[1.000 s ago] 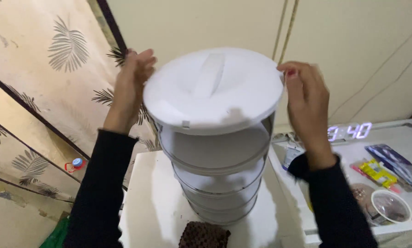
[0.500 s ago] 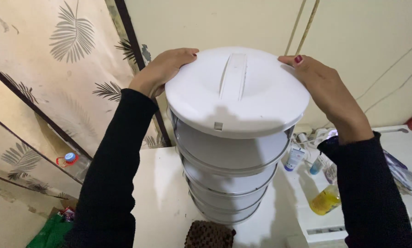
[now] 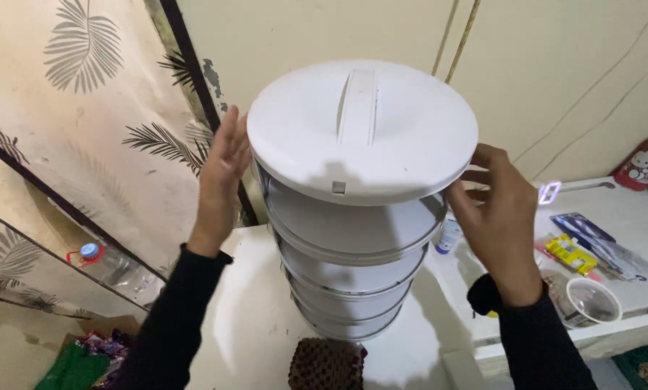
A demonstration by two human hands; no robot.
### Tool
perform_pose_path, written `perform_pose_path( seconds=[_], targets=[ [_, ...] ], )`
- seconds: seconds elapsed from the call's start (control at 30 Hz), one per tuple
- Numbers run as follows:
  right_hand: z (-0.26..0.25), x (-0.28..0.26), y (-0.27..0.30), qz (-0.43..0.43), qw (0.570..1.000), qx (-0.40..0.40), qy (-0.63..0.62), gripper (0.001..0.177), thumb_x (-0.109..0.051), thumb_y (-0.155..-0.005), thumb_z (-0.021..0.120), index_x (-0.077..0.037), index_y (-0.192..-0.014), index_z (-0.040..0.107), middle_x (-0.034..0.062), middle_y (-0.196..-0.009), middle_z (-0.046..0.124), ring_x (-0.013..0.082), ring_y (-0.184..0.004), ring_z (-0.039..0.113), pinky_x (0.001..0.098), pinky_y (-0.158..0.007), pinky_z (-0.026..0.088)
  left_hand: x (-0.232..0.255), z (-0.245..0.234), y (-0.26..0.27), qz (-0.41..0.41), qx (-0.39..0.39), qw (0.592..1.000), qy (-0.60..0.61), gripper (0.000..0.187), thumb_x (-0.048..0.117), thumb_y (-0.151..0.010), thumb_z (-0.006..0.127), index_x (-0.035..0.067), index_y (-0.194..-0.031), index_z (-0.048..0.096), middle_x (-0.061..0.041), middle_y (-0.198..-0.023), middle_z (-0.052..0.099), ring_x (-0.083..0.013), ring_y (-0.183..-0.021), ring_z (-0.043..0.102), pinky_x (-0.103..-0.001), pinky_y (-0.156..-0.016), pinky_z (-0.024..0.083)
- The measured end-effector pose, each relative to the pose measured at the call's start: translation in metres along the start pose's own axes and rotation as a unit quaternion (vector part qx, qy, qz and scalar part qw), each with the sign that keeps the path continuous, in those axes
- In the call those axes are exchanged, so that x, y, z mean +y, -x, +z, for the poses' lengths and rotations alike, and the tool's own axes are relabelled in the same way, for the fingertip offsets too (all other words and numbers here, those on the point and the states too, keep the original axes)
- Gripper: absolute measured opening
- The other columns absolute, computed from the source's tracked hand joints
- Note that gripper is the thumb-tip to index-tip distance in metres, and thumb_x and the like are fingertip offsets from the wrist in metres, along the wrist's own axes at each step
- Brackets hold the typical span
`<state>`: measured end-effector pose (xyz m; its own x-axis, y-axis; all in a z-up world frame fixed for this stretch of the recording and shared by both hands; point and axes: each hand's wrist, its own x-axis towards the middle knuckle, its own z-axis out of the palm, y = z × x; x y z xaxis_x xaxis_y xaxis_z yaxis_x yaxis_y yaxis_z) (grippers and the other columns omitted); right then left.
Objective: The person wipes the top of a white rotating storage unit and a white countertop using a patterned cloth. They remove the lid, wipe it, and replace it before continuing to wipe the countertop surface.
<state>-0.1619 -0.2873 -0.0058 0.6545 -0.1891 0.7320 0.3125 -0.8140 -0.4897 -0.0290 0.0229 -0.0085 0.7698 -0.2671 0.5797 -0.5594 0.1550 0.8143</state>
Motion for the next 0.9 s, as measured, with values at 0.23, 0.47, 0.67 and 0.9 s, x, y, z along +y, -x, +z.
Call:
perform_pose_path(
  seconds=[0.23, 0.47, 0.67, 0.9],
  targets=[
    [0.006, 0.015, -0.001, -0.042, 0.995, 0.048, 0.079, 0.032, 0.013, -0.090, 0.064, 0.016, -0.122, 0.060, 0.0215, -0.078, 0.066, 0.0209, -0.053, 0.047, 0.0352, -0.052, 0.041, -0.022, 0.014, 0.019, 0.083, -0.034, 0.980, -0.179, 0.061, 0.009, -0.101, 0.034, -0.011, -0.155, 0.017, -0.036, -0.162, 0.028, -0.0439, -0.150, 0.035, -0.046, -0.124, 0.034],
    [0.005, 0.007, 0.007, -0.020, 0.997, 0.034, 0.061, 0.023, 0.008, -0.097, 0.071, 0.017, -0.118, 0.064, 0.0230, -0.086, 0.072, 0.0250, -0.071, 0.069, 0.0337, -0.061, 0.056, -0.032, 0.009, 0.030, 0.034, -0.009, 0.982, -0.186, 0.054, 0.017, -0.103, 0.038, 0.000, -0.154, 0.036, -0.023, -0.137, 0.064, -0.0318, -0.116, 0.065, -0.037, -0.096, 0.050],
    [0.004, -0.001, 0.032, 0.062, 0.998, 0.008, -0.007, 0.036, 0.007, -0.100, 0.063, 0.015, -0.133, 0.054, 0.0281, -0.110, 0.071, 0.0328, -0.099, 0.072, 0.0384, -0.074, 0.059, -0.043, -0.013, 0.039, 0.009, -0.057, 0.987, -0.153, 0.067, 0.041, -0.105, 0.029, -0.006, -0.153, 0.033, -0.032, -0.150, 0.051, -0.0419, -0.137, 0.053, -0.045, -0.110, 0.046],
    [0.047, 0.044, 0.119, 0.274, 0.941, -0.118, -0.158, 0.102, 0.007, -0.077, 0.057, -0.019, -0.160, 0.004, 0.0292, -0.164, 0.020, 0.0517, -0.145, 0.032, 0.0701, -0.104, 0.042, -0.069, -0.004, 0.089, -0.089, -0.155, 0.977, -0.120, 0.135, 0.034, -0.063, 0.087, 0.013, -0.161, -0.004, -0.025, -0.169, 0.016, -0.0465, -0.152, 0.025, -0.066, -0.119, 0.028]
  ],
)
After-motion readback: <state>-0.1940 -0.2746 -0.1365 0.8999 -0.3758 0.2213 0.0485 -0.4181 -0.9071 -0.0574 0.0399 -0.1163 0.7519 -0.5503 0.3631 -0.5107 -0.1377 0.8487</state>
